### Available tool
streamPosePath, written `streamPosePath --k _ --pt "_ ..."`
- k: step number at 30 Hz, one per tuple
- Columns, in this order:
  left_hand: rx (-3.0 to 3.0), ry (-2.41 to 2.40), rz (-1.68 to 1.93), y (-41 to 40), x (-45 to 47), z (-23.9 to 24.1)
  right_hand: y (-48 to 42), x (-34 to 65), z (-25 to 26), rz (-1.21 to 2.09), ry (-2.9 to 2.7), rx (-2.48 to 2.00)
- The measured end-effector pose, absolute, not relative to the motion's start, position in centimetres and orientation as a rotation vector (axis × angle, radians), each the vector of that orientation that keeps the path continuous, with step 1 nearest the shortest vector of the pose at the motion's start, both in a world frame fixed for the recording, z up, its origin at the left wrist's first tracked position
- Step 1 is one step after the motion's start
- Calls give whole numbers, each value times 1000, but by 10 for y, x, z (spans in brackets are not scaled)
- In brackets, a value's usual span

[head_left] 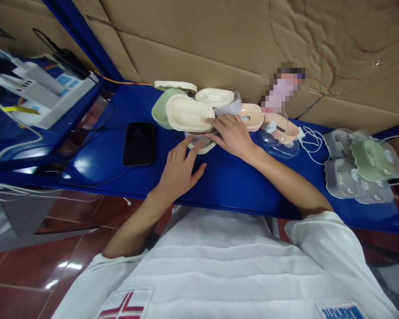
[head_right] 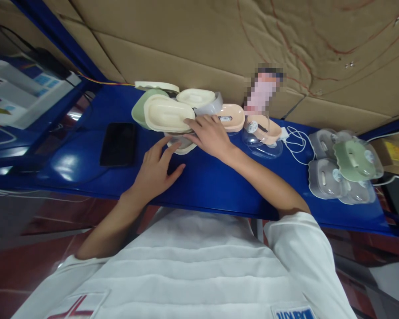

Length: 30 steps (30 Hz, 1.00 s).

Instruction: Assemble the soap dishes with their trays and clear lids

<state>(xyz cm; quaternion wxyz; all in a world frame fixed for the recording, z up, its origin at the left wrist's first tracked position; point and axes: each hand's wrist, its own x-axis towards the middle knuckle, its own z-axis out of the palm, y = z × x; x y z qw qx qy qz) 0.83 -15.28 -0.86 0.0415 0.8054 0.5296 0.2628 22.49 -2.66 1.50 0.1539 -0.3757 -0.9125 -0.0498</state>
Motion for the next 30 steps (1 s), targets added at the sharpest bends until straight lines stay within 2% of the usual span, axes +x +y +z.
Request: streamPosePath --k 5,11,16,19,24,30 --pt "2408 1645 977 -151 7 -10 -33 221 9 -167 -2619 -1036" --pt "2378 1627 982 -151 7 -11 -36 222 14 -4 -2588 -1037" --pt "2314 1581 1119 -151 7 -10 -46 229 26 265 -2487 -984" --pt "2355 1527 1085 -150 7 -12 -53 232 26 403 -2437 -937" --pt "2427 1524 963 -150 9 -13 -65 239 27 263 -2398 -948" --pt "2479 1475 927 -151 10 -9 -123 290 59 184 -2313 -1021"
